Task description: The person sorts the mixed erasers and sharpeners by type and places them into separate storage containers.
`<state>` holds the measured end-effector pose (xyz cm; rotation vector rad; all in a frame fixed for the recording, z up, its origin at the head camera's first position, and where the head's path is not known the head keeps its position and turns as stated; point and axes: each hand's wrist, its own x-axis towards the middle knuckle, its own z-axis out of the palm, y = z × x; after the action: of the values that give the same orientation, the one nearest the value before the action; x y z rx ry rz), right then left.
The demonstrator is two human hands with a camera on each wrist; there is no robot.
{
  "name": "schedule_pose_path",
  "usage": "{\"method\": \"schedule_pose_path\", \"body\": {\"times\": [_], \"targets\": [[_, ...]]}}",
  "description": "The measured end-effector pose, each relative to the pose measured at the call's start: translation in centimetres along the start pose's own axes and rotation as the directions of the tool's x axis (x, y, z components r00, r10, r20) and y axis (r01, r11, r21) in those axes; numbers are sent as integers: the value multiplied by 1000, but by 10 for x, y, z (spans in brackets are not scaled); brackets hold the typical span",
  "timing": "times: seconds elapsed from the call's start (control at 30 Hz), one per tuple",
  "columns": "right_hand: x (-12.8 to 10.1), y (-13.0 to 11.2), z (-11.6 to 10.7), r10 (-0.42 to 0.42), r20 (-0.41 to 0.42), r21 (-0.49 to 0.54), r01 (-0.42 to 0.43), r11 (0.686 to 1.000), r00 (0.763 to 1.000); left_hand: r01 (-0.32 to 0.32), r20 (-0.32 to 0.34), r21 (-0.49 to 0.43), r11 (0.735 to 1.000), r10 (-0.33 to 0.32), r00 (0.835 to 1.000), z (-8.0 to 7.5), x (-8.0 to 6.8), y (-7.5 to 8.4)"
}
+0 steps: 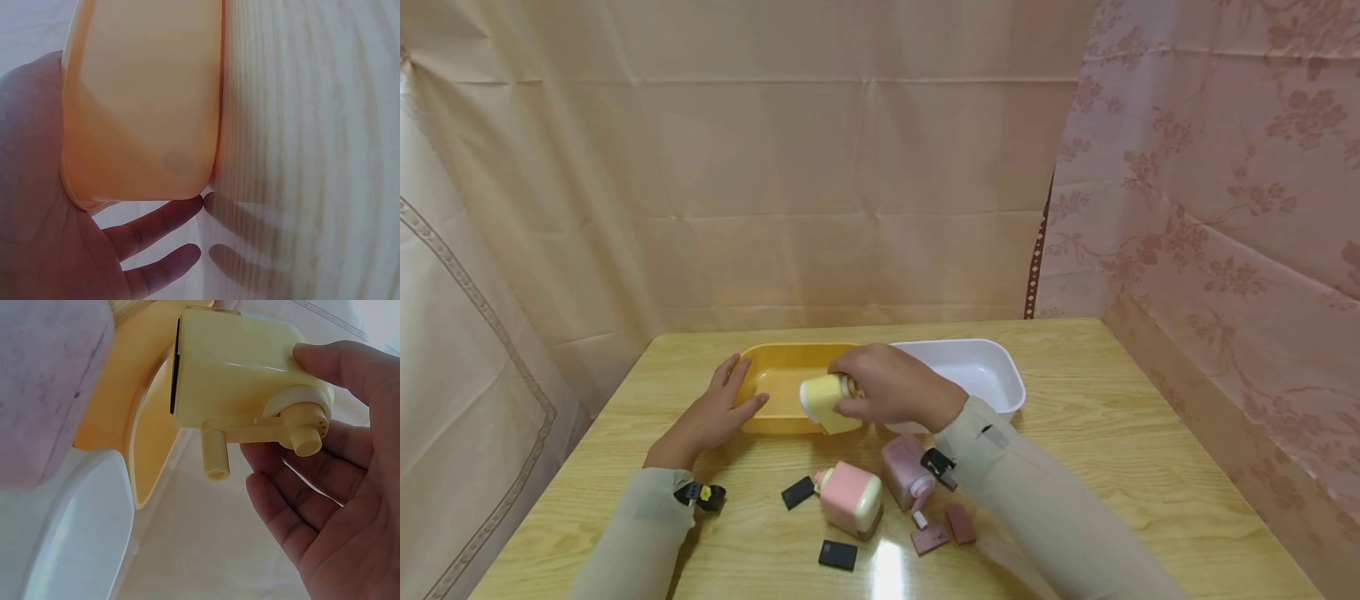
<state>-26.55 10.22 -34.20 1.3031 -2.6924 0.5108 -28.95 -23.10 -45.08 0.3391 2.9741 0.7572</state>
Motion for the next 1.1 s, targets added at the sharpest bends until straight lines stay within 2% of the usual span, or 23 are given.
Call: {"method": "schedule_pose_path", "body": {"times": [0.3, 1.1], "targets": [[5, 4, 1, -10, -26, -29, 9, 1000, 1000, -6, -2, -9, 1000, 6, 1000, 0, 0, 2], [25, 14, 11, 68, -56, -25, -69, 997, 996, 5, -3, -13, 1000, -5, 1000, 0, -2, 1]]}}
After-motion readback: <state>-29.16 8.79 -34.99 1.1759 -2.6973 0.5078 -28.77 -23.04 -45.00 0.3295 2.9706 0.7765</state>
